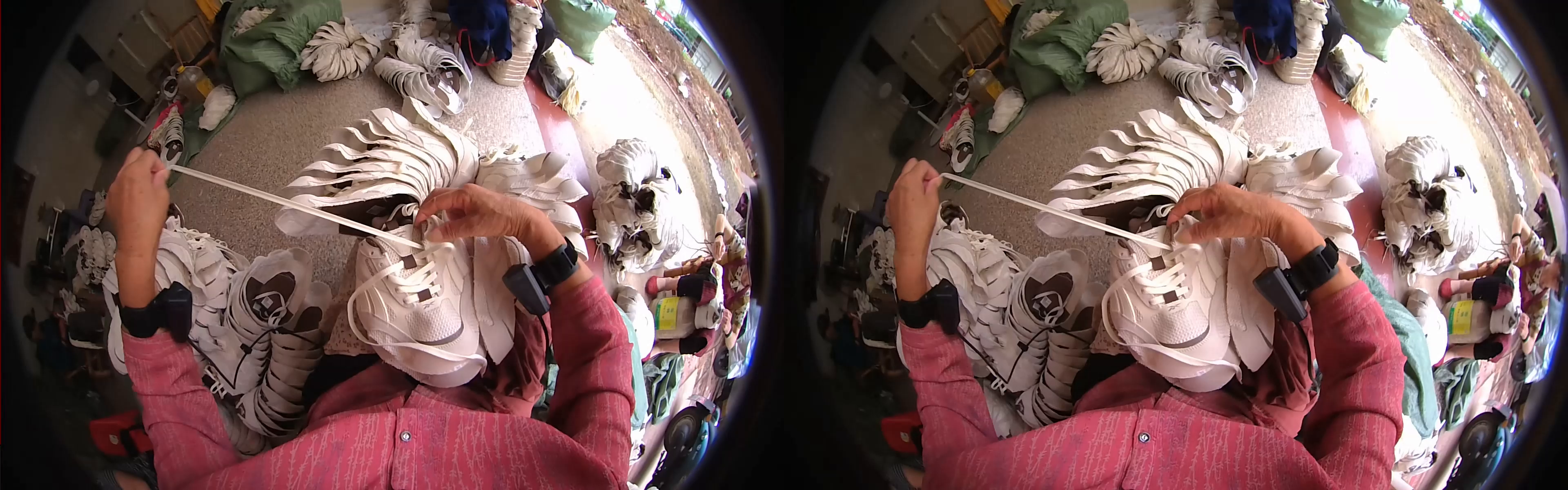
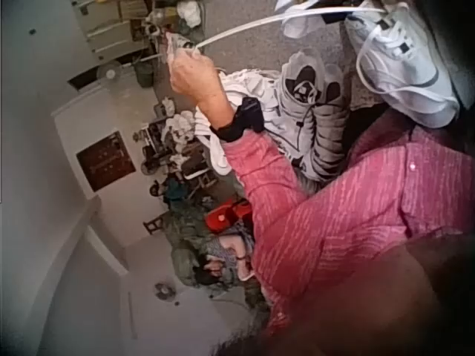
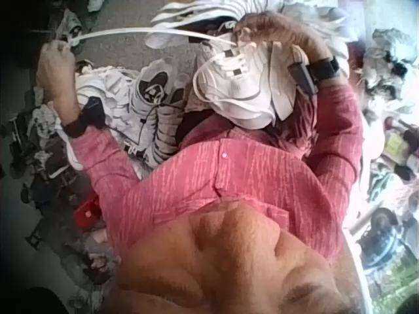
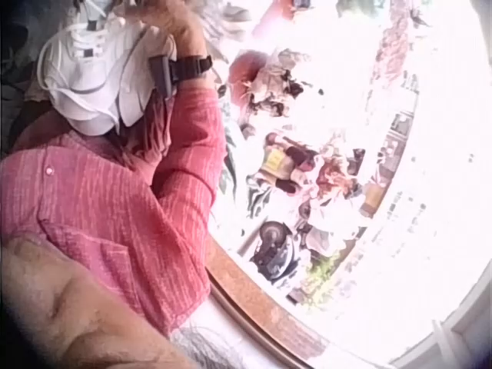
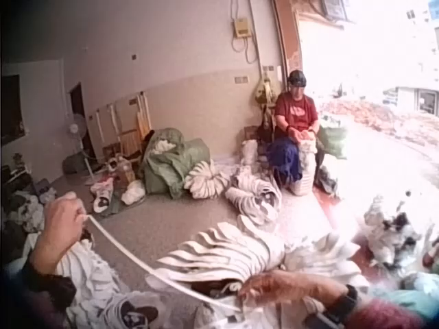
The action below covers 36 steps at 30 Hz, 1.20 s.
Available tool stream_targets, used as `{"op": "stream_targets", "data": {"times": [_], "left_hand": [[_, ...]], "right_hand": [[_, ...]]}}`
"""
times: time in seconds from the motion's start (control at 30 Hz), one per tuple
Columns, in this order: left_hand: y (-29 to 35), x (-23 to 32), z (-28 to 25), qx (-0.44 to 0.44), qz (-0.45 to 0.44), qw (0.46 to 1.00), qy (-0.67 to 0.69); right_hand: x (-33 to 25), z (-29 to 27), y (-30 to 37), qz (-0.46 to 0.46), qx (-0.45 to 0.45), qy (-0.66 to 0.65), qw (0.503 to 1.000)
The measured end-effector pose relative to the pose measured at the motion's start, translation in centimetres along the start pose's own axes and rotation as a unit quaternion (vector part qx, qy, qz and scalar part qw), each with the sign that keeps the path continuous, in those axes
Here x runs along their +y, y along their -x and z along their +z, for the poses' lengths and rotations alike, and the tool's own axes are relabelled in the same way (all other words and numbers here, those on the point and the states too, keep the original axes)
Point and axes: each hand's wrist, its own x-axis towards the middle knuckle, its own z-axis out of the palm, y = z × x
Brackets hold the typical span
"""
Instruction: The recorder is lacing a white sneaker while sitting on the floor with multiple other shoes and workers nearby.
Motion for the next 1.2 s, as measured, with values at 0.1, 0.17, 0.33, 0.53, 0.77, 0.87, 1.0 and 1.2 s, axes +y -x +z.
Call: {"op": "stream_targets", "data": {"times": [0.1,0.17,0.33,0.53,0.77,0.87,1.0,1.2], "left_hand": [[1.0,-3.3,0.5,0.018,-0.050,0.992,-0.118],[3.1,-3.4,1.6,-0.030,0.005,0.999,-0.035],[9.8,5.5,3.2,-0.251,-0.104,0.863,0.426],[14.5,13.3,5.3,-0.361,-0.020,0.768,0.529],[16.0,13.8,6.8,-0.398,-0.098,0.577,0.706],[15.5,12.2,5.2,-0.428,-0.156,0.424,0.782],[16.7,7.7,5.4,-0.344,-0.104,0.199,0.912],[17.5,0.2,3.4,-0.086,-0.183,0.312,0.928]], "right_hand": [[0.2,0.4,0.0,-0.034,0.013,-0.006,0.999],[0.1,0.7,0.1,-0.023,0.024,-0.018,0.999],[-1.8,1.4,0.6,0.088,0.061,-0.100,0.989],[-3.0,2.4,0.1,-0.070,0.128,0.108,0.983],[-6.3,2.4,0.8,-0.121,0.066,0.193,0.971],[-5.4,1.8,2.1,-0.063,0.028,0.191,0.979],[-4.2,1.4,2.5,-0.066,0.029,0.233,0.970],[-4.4,1.6,1.9,-0.003,0.015,0.168,0.986]]}}
